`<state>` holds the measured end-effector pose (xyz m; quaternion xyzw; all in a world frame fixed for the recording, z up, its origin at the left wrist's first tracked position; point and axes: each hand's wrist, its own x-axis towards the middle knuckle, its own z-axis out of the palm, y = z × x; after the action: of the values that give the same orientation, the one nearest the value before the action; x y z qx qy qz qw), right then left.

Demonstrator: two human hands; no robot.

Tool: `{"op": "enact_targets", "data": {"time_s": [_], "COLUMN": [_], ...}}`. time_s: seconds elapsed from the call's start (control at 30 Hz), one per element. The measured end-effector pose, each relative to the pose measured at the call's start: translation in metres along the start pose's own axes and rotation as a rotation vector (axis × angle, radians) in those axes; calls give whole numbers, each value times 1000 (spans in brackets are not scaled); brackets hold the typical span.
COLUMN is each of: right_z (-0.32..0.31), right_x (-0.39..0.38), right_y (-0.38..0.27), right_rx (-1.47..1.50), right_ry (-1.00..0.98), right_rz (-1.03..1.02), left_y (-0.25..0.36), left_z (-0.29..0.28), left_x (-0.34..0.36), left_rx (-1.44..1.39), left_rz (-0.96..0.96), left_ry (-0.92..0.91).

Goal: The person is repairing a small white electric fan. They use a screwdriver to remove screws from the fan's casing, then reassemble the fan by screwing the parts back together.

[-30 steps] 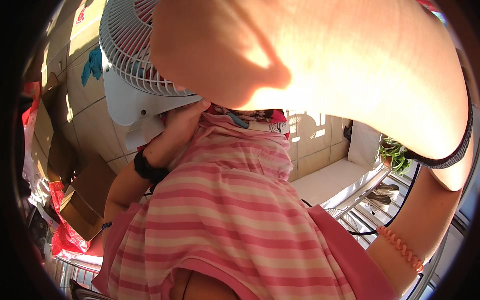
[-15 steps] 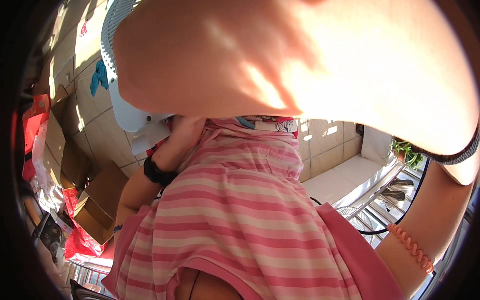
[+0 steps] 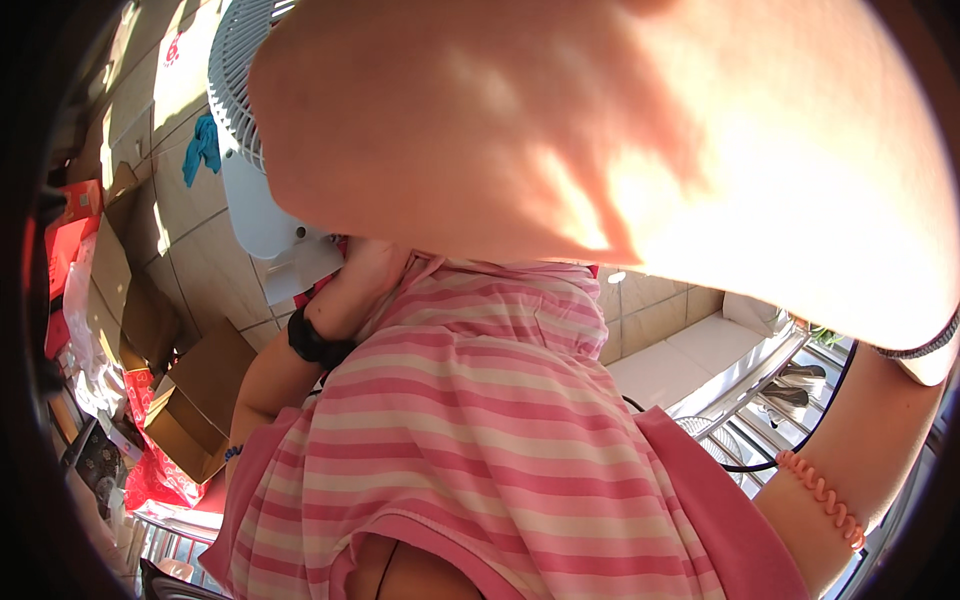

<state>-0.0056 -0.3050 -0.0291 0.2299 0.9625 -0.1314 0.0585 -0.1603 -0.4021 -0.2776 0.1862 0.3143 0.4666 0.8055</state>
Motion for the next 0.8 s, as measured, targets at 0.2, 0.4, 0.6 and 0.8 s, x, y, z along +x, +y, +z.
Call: {"op": "enact_targets", "data": {"time_s": [0.2,0.4,0.6,0.8], "right_z": [4,0,1,0], "right_x": [0,4,-1,1], "right_y": [0,5,0,0], "right_rx": [3,17,18,19], "right_ry": [0,1,-2,-7], "right_rz": [7,-3,13,6], "left_y": [0,0,-1,2], "left_z": [-8,-3,-8,0], "left_x": [2,0,3,0], "left_rx": [32,80,85,32], "left_rz": [-17,-4,8,64], "left_ry": [-86,-45,-86,-45]}}
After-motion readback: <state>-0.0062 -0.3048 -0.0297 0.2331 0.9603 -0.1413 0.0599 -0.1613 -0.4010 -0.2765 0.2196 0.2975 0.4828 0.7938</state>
